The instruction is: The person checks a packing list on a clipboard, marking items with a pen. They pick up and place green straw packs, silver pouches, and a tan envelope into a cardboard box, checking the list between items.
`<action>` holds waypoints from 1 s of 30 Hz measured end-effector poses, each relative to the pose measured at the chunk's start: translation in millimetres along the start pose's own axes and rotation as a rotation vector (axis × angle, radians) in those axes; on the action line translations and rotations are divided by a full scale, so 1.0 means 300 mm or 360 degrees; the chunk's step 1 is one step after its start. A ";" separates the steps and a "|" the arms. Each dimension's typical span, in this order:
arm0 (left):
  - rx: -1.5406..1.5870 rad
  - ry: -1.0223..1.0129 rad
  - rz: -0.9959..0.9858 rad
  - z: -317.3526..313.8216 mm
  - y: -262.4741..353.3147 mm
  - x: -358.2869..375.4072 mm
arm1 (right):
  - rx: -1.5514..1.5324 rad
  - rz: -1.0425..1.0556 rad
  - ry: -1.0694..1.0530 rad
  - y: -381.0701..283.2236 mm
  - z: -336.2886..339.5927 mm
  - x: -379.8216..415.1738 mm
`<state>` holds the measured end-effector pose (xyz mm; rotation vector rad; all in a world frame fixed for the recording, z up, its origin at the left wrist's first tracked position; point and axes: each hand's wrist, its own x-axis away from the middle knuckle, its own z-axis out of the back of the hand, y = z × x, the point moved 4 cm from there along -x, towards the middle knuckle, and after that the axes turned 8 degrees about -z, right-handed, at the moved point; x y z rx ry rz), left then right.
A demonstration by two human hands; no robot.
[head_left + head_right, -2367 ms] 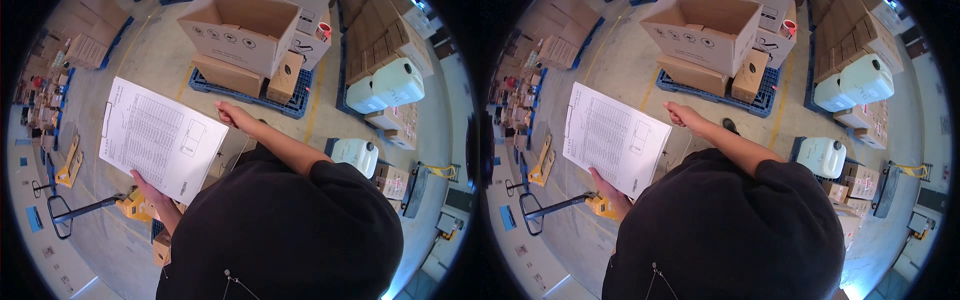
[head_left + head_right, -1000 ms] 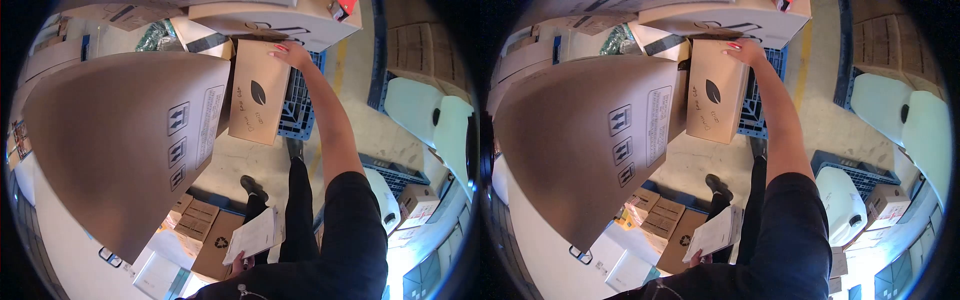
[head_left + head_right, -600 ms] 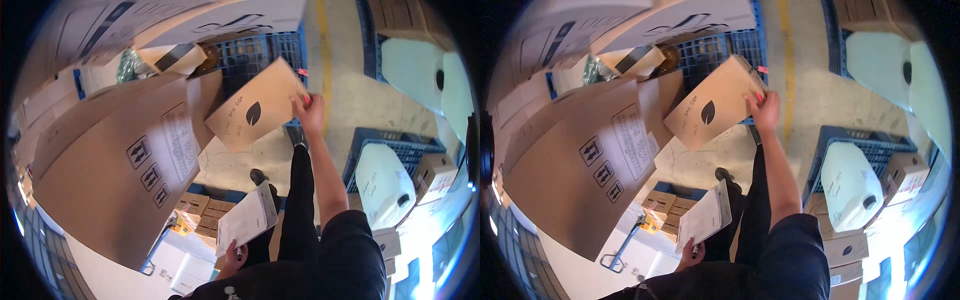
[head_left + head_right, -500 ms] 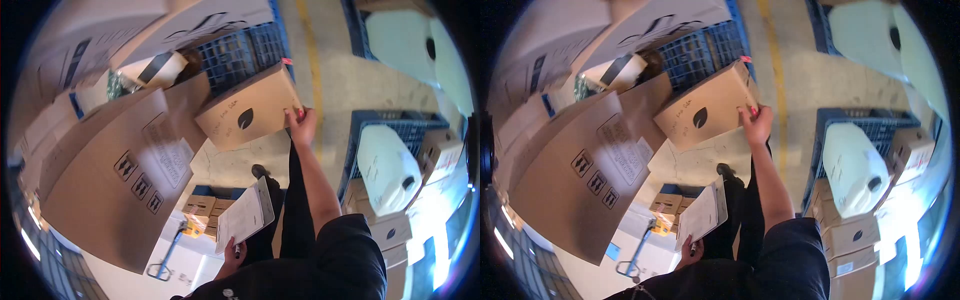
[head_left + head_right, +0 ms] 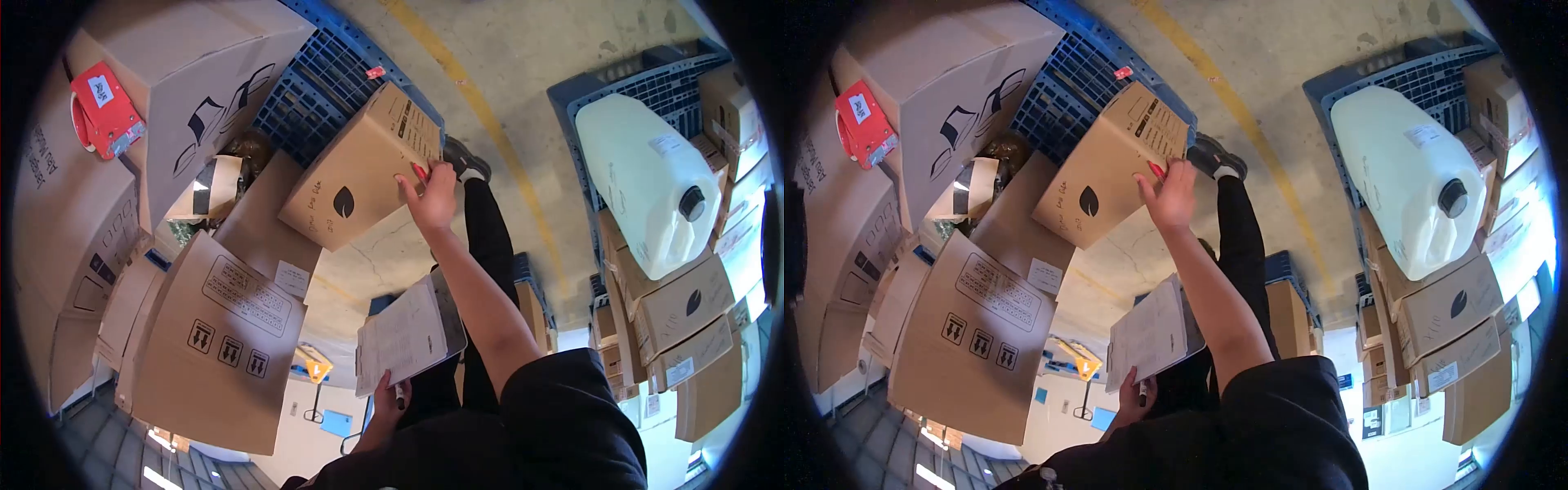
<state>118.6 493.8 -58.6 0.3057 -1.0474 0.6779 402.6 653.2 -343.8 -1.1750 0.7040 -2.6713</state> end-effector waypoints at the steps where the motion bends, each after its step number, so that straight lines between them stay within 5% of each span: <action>1: -0.0013 0.0025 -0.0014 -0.006 0.007 0.019 | 0.0006 -0.0001 0.0029 0.009 0.005 0.011; 6: -0.0295 -0.0046 -0.0320 -0.108 0.037 0.024 | 0.0042 0.0006 0.0095 0.013 0.031 0.014; 15: -0.0121 -0.0231 -0.0397 -0.106 -0.007 0.124 | 0.0187 0.0106 -0.0485 -0.075 0.281 0.208; 18: -0.0089 -0.0309 -0.0393 -0.062 -0.038 0.127 | -0.0281 0.0268 -0.0622 -0.151 0.396 0.328; 24: 0.0267 -0.0656 -0.0496 0.039 -0.152 0.088 | -0.0595 0.0228 -0.1252 -0.182 0.491 0.472; 26: 0.0479 -0.0526 -0.0412 0.103 -0.176 0.009 | -0.0569 -0.0138 -0.1648 -0.271 0.563 0.544; 30: 0.0600 -0.0572 -0.0509 0.242 -0.239 -0.091 | -0.0454 0.0215 -0.1732 -0.310 0.580 0.721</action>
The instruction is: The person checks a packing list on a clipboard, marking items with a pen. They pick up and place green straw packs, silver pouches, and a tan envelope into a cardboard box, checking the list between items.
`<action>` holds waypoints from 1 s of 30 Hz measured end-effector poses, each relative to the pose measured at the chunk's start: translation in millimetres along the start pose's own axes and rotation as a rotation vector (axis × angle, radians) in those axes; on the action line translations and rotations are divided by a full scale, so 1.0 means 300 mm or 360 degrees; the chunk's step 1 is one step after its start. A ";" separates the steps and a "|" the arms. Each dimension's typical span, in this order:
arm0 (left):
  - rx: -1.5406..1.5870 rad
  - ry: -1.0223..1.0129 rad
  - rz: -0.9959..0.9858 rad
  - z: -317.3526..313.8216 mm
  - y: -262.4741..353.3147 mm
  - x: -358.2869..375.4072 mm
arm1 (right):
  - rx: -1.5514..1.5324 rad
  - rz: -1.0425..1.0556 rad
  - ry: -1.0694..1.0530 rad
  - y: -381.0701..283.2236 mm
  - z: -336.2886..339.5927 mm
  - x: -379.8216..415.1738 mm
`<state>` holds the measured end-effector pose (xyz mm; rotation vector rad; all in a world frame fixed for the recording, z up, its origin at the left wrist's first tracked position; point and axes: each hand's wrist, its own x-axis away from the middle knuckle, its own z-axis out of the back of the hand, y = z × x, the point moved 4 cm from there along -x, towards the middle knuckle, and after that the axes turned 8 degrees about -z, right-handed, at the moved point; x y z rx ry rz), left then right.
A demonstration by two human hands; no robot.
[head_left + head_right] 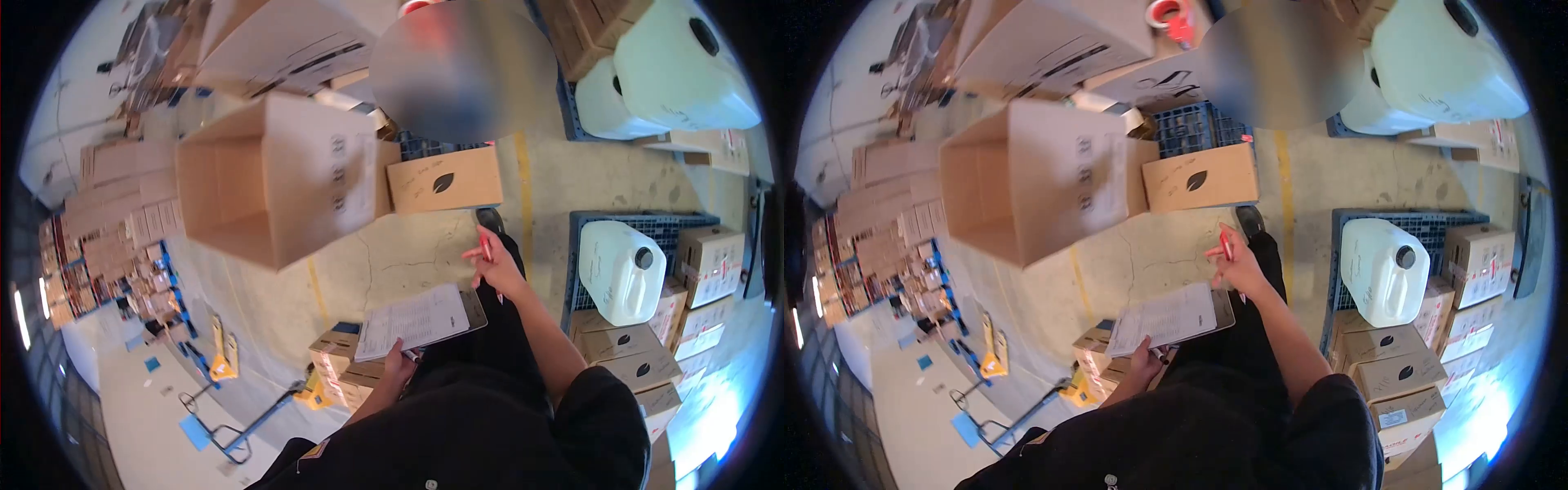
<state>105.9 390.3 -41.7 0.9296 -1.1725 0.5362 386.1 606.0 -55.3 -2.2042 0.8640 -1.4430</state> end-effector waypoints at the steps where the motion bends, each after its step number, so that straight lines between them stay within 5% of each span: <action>1: 0.0036 -0.0075 -0.0116 0.036 -0.002 0.012 | -0.0113 -0.0281 -0.0133 -0.017 -0.044 0.033; 2: 0.0077 -0.0145 -0.0235 0.071 -0.004 0.025 | -0.0054 -0.0277 -0.0165 0.013 -0.089 0.038; 4: 0.0139 -0.0110 -0.0470 0.199 -0.002 0.048 | -0.1132 -0.0702 -0.0365 0.127 -0.213 0.063; 5: 0.0144 -0.0051 -0.0694 0.273 -0.003 0.067 | -0.1187 -0.0723 -0.0281 0.171 -0.283 0.084; 7: -0.0105 0.0049 -0.0995 0.453 0.035 0.122 | -0.1026 -0.0833 -0.0576 0.240 -0.439 0.139; 11: -0.0556 0.0798 -0.1344 0.692 0.192 0.395 | -0.0755 -0.1093 -0.1488 0.430 -0.741 0.198; 12: -0.0435 0.0782 -0.1486 0.760 0.224 0.438 | -0.0775 -0.1221 -0.1849 0.439 -0.823 0.245; 13: -0.0317 0.0763 -0.1635 0.814 0.257 0.476 | -0.0696 -0.1254 -0.1868 0.408 -0.909 0.307; 15: -0.0185 0.0932 -0.1785 0.852 0.340 0.616 | 0.0058 -0.0897 -0.1342 0.312 -1.057 0.459; 19: 0.0413 0.0676 -0.2000 0.912 0.466 0.753 | 0.0341 -0.0592 -0.1261 0.162 -1.238 0.629; 21: 0.0678 0.0452 -0.2019 0.897 0.519 0.808 | 0.0613 0.0128 -0.1186 0.096 -1.256 0.633; 25: 0.0910 0.0098 -0.1900 0.791 0.597 0.886 | 0.0207 0.0374 -0.1411 -0.139 -1.287 0.704; 30: 0.0923 -0.0429 -0.1746 0.572 0.667 0.975 | 0.0301 0.0803 -0.1592 -0.394 -1.315 0.831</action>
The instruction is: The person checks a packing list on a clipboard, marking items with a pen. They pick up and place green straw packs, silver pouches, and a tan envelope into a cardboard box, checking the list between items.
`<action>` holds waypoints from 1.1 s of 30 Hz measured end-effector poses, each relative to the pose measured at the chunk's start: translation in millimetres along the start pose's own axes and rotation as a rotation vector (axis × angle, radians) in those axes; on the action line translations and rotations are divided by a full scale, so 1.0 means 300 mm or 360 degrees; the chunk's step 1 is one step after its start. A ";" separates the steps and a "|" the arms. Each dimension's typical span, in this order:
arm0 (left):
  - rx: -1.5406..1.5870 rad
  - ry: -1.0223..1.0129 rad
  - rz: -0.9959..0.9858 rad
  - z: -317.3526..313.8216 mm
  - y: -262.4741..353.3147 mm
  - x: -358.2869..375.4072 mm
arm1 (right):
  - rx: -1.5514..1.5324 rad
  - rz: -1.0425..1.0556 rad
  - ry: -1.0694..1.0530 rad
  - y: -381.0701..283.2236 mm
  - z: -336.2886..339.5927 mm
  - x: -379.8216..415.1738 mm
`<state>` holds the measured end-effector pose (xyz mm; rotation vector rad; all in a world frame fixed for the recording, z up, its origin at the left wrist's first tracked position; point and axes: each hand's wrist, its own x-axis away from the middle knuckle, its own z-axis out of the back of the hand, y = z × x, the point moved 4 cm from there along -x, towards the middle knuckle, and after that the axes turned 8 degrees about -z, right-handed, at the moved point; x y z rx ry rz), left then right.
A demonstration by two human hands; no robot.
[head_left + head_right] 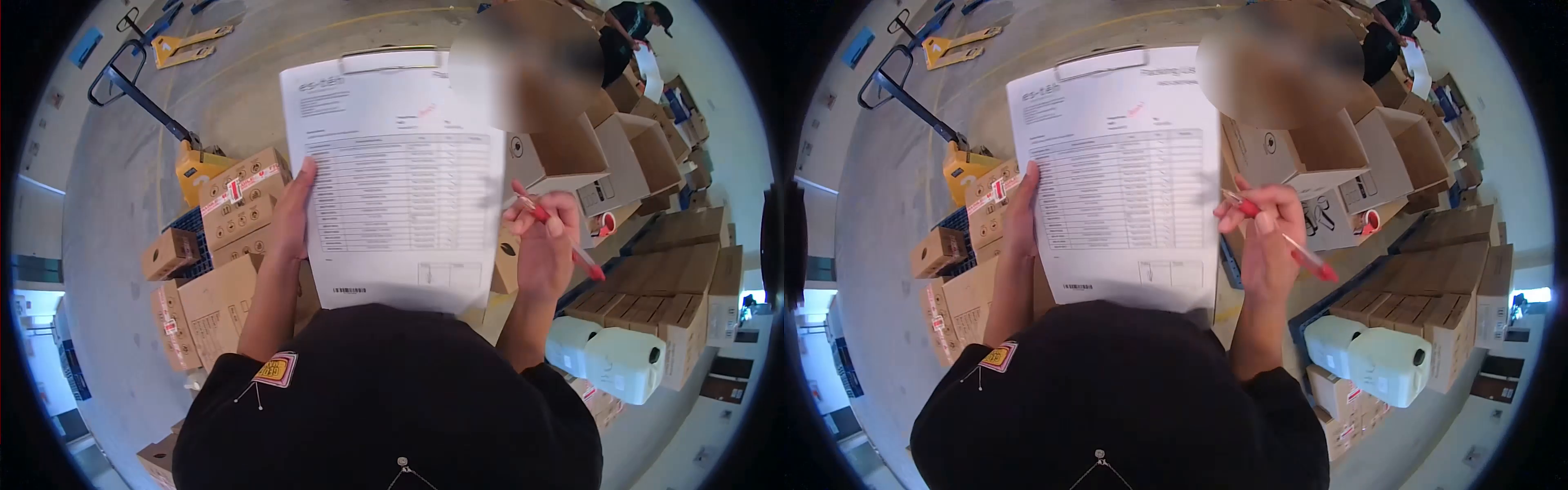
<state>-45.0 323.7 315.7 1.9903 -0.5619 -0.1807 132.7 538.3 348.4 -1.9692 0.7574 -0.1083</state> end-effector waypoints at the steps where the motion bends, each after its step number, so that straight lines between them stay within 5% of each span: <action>1: -0.0045 -0.0052 0.0038 -0.044 -0.004 0.001 | 0.0130 0.0087 -0.0045 -0.030 0.001 0.000; 8: -0.0240 -0.0237 0.0234 -0.279 -0.091 -0.030 | 0.0754 0.0142 0.0262 -0.054 0.068 0.040; 19: -0.0405 -0.0393 0.0265 -0.634 -0.290 -0.124 | 0.0992 0.0388 0.0483 -0.192 0.441 -0.018; 33: -0.0376 -0.0330 0.0184 -0.713 -0.365 -0.148 | 0.1362 0.0439 0.0478 -0.240 0.549 -0.114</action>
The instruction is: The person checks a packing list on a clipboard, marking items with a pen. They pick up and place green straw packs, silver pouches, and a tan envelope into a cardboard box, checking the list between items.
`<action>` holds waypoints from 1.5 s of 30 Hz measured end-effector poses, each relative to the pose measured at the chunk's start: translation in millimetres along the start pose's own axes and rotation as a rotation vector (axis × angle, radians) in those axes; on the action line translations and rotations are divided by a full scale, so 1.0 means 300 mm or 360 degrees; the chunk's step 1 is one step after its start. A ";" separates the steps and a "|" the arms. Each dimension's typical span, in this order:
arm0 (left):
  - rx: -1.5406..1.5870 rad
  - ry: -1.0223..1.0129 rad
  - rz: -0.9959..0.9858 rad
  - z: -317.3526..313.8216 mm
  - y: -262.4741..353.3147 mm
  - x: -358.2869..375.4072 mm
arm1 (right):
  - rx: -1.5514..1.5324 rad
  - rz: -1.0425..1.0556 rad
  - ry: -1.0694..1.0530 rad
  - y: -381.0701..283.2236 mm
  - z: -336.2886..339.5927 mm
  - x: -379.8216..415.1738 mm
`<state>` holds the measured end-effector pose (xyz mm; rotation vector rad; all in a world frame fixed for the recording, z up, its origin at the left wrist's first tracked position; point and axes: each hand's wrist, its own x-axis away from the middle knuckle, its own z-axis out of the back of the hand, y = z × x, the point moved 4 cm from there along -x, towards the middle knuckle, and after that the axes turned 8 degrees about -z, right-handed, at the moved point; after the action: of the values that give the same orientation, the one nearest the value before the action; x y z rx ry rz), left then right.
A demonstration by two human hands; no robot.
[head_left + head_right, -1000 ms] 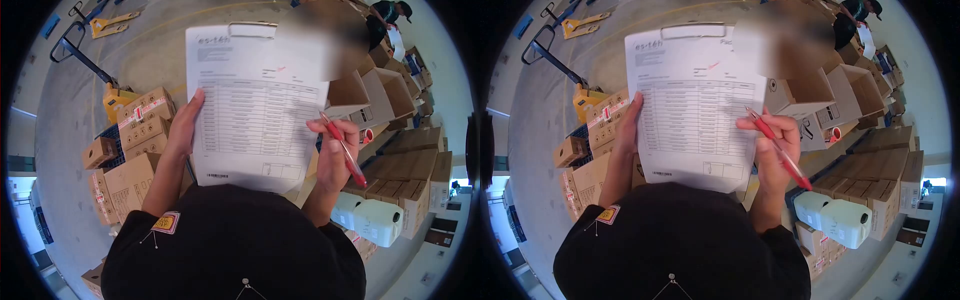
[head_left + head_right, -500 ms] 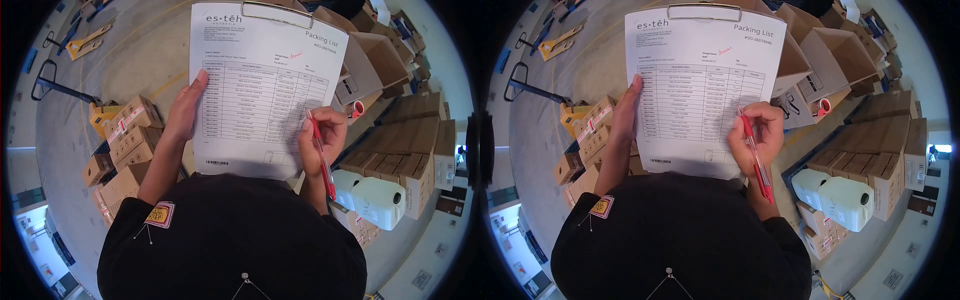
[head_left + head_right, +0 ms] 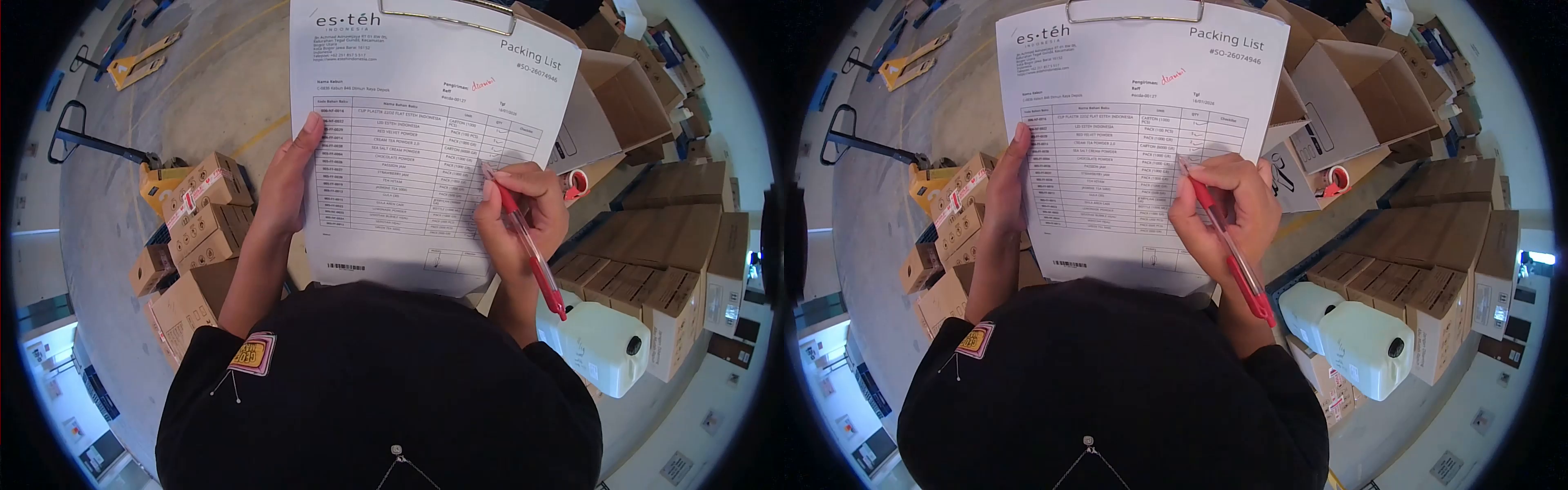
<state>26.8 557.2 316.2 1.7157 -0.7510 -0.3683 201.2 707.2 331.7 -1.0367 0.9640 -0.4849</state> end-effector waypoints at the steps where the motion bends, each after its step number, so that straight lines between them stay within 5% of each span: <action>1: -0.0002 0.0009 0.0001 0.023 0.008 0.014 | 0.0031 0.0003 -0.0017 -0.009 -0.025 0.012; 21: 0.0059 0.0150 -0.0041 -0.008 -0.026 0.016 | -0.0260 0.0038 0.0261 0.100 0.026 -0.009; 31: -0.0029 0.0158 -0.0036 -0.028 -0.019 0.027 | -0.0384 -0.0026 -0.0139 0.042 0.004 -0.078; 42: -0.0029 0.0092 -0.0036 -0.065 -0.017 0.025 | -0.0047 0.0164 0.0182 0.058 0.024 -0.065; 45: -0.0008 0.0095 -0.0071 -0.046 -0.031 0.017 | -0.0336 0.0017 0.0399 0.059 0.049 -0.056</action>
<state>41.6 565.3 311.9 1.7336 -0.6689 -0.3477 203.4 734.9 325.8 -1.1777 1.2634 -0.5209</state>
